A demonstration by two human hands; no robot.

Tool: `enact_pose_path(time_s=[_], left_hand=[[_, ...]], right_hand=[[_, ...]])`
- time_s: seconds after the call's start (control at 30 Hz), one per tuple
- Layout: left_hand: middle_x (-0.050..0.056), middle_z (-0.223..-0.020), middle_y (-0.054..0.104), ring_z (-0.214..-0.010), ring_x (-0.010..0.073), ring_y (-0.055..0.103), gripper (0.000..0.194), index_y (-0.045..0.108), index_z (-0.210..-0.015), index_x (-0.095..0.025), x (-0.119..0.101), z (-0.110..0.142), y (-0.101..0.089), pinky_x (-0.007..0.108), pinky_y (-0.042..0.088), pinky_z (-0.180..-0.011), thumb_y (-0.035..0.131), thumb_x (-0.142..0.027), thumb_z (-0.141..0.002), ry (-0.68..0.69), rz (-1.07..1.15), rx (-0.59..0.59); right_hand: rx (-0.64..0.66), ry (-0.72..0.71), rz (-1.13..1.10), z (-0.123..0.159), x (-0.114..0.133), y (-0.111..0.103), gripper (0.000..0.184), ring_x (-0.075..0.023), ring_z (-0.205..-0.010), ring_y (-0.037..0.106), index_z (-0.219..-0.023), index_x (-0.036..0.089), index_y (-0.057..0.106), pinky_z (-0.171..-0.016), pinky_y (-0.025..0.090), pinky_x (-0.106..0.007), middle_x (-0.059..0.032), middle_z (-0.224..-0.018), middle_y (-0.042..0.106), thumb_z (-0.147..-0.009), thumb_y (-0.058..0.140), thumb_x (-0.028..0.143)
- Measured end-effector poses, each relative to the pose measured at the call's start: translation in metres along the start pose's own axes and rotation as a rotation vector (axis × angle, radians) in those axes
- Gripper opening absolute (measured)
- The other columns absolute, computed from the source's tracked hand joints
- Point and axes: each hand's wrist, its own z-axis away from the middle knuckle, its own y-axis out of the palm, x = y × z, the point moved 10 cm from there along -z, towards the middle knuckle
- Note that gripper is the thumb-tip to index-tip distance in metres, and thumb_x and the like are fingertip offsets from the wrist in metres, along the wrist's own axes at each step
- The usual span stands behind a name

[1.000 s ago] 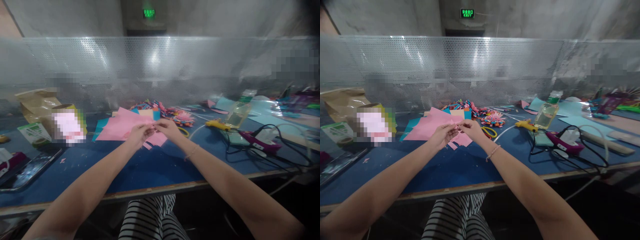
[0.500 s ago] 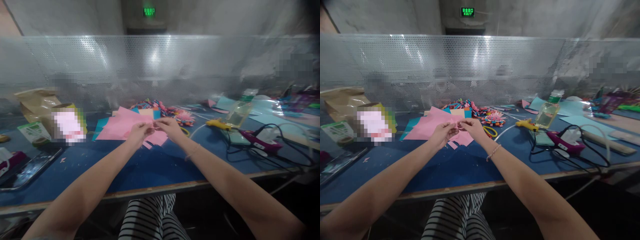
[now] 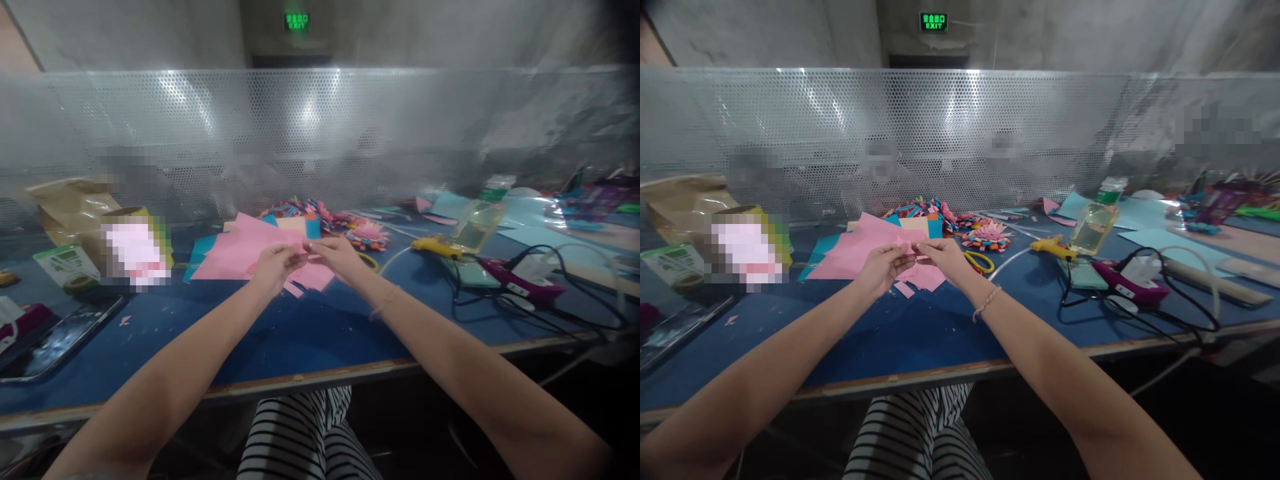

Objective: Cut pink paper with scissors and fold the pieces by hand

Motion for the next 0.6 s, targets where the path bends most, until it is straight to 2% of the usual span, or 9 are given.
enact_pose_path(time_s=[0.37, 0.6], left_hand=[[0.004, -0.055, 0.06, -0.054, 0.0115, 0.058, 0.014, 0.056, -0.06, -0.009, 0.003, -0.003, -0.001, 0.031, 0.047, -0.07, 0.066, -0.018, -0.056, -0.011, -0.013, 0.027], [0.004, -0.058, 0.061, -0.057, 0.0089, 0.058, 0.01, 0.056, -0.06, -0.009, 0.006, -0.004, 0.004, 0.029, 0.046, -0.076, 0.064, -0.015, -0.06, -0.044, 0.064, 0.06]], right_hand=[[-0.01, -0.19, 0.3, 0.006, 0.026, 0.005, 0.019, -0.0121, -0.065, 0.058, -0.067, 0.015, 0.063, -0.068, 0.05, -0.03, -0.0017, -0.065, 0.061, -0.063, 0.058, 0.033], [-0.042, -0.238, 0.346, 0.006, 0.028, 0.002, 0.021, -0.0136, -0.065, 0.059, -0.069, 0.015, 0.064, -0.069, 0.05, -0.031, -0.0024, -0.066, 0.063, -0.064, 0.056, 0.034]])
